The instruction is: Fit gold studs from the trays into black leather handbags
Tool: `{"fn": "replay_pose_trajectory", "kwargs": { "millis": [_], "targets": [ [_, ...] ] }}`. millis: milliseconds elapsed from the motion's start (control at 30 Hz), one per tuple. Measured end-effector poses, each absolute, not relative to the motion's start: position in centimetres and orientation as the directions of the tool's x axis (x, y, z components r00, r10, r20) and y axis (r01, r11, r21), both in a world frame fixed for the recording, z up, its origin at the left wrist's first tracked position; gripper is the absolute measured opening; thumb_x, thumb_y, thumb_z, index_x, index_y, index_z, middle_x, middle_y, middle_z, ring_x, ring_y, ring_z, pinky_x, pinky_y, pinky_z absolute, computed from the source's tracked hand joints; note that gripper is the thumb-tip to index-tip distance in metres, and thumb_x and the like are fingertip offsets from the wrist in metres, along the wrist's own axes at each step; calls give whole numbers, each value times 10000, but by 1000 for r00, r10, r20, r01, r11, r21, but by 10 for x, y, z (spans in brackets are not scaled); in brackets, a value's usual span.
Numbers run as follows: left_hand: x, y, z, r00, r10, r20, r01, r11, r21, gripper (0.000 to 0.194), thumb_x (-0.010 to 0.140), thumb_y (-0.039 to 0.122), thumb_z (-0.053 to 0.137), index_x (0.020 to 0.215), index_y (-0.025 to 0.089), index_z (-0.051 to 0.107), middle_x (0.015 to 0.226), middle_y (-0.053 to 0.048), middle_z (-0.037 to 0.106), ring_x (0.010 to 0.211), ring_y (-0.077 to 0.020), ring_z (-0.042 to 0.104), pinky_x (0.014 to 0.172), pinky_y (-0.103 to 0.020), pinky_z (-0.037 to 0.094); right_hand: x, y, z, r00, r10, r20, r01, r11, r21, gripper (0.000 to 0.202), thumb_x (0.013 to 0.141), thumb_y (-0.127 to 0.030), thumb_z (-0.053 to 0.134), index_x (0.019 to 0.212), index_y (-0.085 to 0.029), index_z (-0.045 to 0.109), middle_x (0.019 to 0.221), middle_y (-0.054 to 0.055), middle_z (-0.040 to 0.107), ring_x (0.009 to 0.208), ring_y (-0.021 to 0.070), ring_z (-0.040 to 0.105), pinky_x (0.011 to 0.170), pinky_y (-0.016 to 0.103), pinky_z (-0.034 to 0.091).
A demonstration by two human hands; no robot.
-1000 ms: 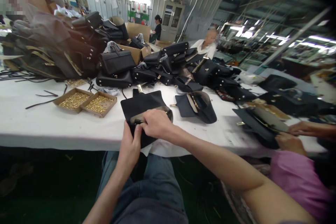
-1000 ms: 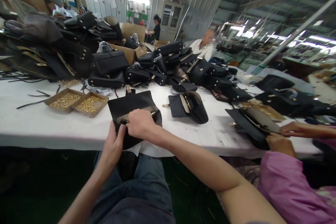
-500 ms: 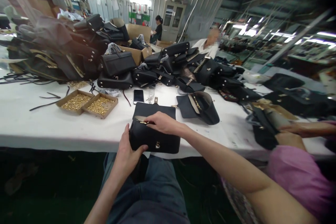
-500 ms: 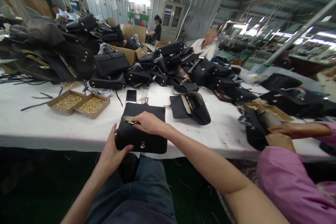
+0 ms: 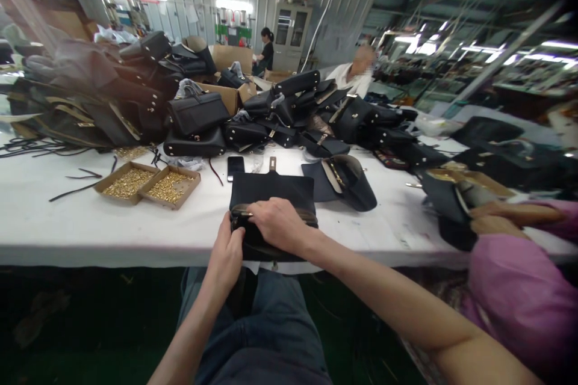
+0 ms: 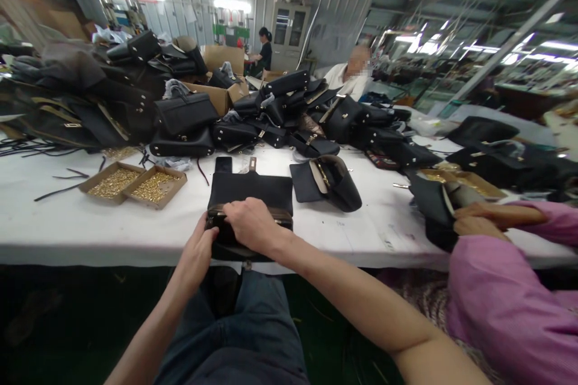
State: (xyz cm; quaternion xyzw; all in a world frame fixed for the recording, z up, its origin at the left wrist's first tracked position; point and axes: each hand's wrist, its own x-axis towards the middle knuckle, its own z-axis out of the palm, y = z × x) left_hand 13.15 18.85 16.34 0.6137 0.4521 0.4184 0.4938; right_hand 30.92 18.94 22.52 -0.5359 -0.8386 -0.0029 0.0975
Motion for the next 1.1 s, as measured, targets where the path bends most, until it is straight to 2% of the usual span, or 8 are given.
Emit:
{"fn": "replay_pose_trajectory", "kwargs": {
  "millis": [67, 133, 300, 433, 600, 833, 1000, 1100],
  "targets": [
    [136, 193, 166, 264, 959, 103, 184, -155, 971, 465, 1012, 270, 489, 1461, 191, 581, 1461, -130, 660, 1365, -291, 594, 1195, -436, 424, 321, 199, 234, -432, 878, 205, 887, 455, -83, 173, 1108, -230, 574, 1071, -147, 721, 1068, 147, 799, 965, 268, 733, 873, 364, 437],
    [139, 202, 167, 271, 959, 86, 309, -172, 936, 409, 1016, 281, 491, 1389, 187, 629, 1338, -147, 720, 1242, -305, 657, 1076, -416, 472, 333, 207, 237, -460, 865, 201, 865, 488, -116, 151, 1087, -243, 627, 1057, -164, 753, 1072, 121, 813, 998, 265, 743, 891, 354, 447],
    [144, 221, 167, 291, 956, 27, 547, -189, 816, 326, 1040, 312, 435, 945, 197, 725, 909, -132, 767, 847, -265, 682, 759, -335, 410, 361, 213, 229, -342, 926, 159, 834, 377, -403, 174, 1035, -296, 702, 1116, -268, 854, 1086, 50, 847, 998, 249, 771, 885, 318, 524],
    [149, 223, 169, 343, 937, 67, 540, -255, 802, 373, 1044, 361, 463, 844, 192, 729, 737, -62, 706, 706, -203, 608, 688, -304, 346, 383, 210, 221, -263, 959, 109, 744, 273, -610, 210, 1005, -331, 719, 1128, -263, 875, 1032, 25, 859, 921, 238, 784, 852, 307, 573],
    [150, 226, 170, 358, 931, 78, 530, -271, 804, 384, 1046, 330, 442, 808, 194, 712, 748, -51, 697, 730, -196, 599, 708, -303, 343, 396, 209, 210, -282, 945, 166, 621, 311, -719, 208, 1005, -314, 716, 1121, -250, 876, 1143, 28, 847, 1018, 241, 797, 941, 314, 578],
    [153, 230, 168, 381, 924, 34, 490, -233, 840, 412, 1077, 382, 419, 862, 197, 718, 850, -70, 748, 802, -220, 635, 740, -302, 379, 390, 204, 206, -285, 930, 235, 580, 362, -730, 202, 1040, -292, 686, 1103, -247, 873, 1103, 16, 852, 989, 236, 798, 919, 313, 578],
    [152, 227, 162, 409, 912, 31, 311, -171, 935, 500, 1106, 509, 393, 1073, 185, 774, 1037, -104, 804, 985, -275, 705, 864, -341, 510, 384, 198, 202, -250, 936, 248, 585, 351, -731, 183, 1039, -276, 692, 1083, -244, 866, 1105, 25, 848, 1028, 241, 793, 943, 326, 581],
    [149, 225, 157, 428, 903, 45, 205, -146, 968, 507, 1076, 531, 464, 1254, 168, 770, 1183, -129, 806, 1123, -312, 717, 973, -388, 554, 381, 198, 195, -241, 922, 302, 578, 386, -719, 178, 1041, -261, 699, 1111, -238, 861, 1161, 39, 841, 1106, 245, 782, 1012, 338, 574]
  ]
}}
